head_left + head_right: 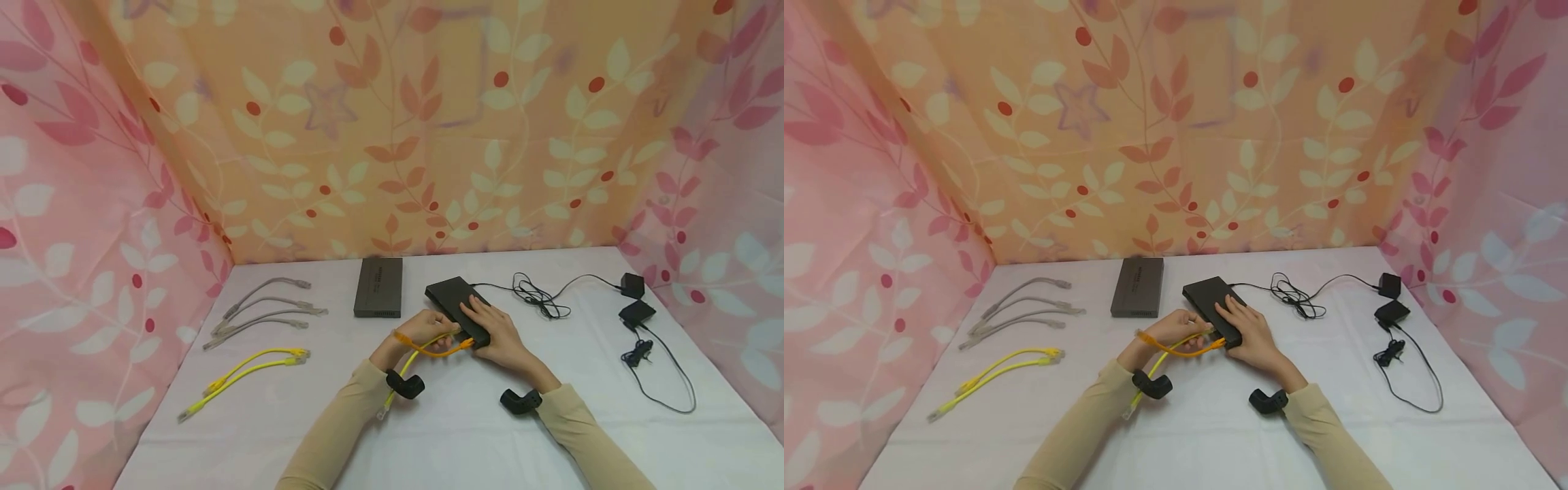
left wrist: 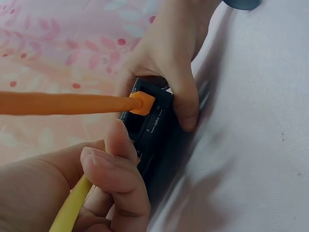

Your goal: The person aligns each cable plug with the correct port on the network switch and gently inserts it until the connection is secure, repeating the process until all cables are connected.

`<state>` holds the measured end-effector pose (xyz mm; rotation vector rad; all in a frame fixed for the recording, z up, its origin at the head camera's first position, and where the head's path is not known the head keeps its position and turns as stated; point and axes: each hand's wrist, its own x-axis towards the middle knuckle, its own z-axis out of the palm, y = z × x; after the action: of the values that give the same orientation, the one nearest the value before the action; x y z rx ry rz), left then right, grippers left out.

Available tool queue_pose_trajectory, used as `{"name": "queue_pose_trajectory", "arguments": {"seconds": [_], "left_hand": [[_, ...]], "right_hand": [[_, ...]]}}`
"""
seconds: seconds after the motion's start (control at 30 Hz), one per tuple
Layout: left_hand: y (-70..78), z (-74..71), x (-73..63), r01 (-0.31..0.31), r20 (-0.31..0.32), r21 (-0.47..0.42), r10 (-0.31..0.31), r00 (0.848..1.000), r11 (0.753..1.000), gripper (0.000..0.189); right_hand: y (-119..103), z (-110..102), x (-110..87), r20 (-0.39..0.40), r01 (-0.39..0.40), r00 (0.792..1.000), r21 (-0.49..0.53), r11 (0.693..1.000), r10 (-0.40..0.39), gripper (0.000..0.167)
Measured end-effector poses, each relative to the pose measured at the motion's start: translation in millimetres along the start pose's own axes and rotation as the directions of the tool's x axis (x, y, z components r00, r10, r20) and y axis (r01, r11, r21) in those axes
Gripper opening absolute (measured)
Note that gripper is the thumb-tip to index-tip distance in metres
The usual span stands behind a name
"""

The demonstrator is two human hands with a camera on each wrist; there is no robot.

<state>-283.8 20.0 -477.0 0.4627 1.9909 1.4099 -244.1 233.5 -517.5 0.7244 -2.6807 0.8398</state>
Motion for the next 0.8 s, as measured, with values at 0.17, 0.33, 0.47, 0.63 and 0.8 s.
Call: {"name": "queue_pose_trajectory", "arguments": {"seconds": [0.17,0.33,0.47,0.63,0.8], "left_hand": [[0.7,1.1,-1.0,0.002,0.002,-0.037,-0.002,1.000,0.999,0.026],[0.2,1.6,-1.1,0.004,0.007,-0.063,-0.004,1.000,0.998,0.028],[-0.5,1.2,-1.2,0.004,0.010,-0.069,-0.003,1.000,0.998,0.030],[-1.7,0.4,-0.8,0.003,0.007,-0.059,-0.003,1.000,0.998,0.030],[-2.6,-0.3,1.8,0.000,-0.002,-0.020,0.000,1.000,1.000,0.029]], "right_hand": [[1.2,0.9,-1.3,0.000,-0.006,1.000,-0.007,1.000,0.006,0.093],[2.4,1.6,-1.7,-0.011,0.008,1.000,-0.007,1.000,-0.008,0.092],[2.4,1.7,-1.0,-0.018,0.020,1.000,-0.002,1.000,-0.020,0.092],[1.7,2.0,-0.2,-0.005,0.017,1.000,0.001,1.000,-0.017,0.091],[1.9,1.9,0.5,0.015,0.002,1.000,0.012,1.000,-0.002,0.092]]}}
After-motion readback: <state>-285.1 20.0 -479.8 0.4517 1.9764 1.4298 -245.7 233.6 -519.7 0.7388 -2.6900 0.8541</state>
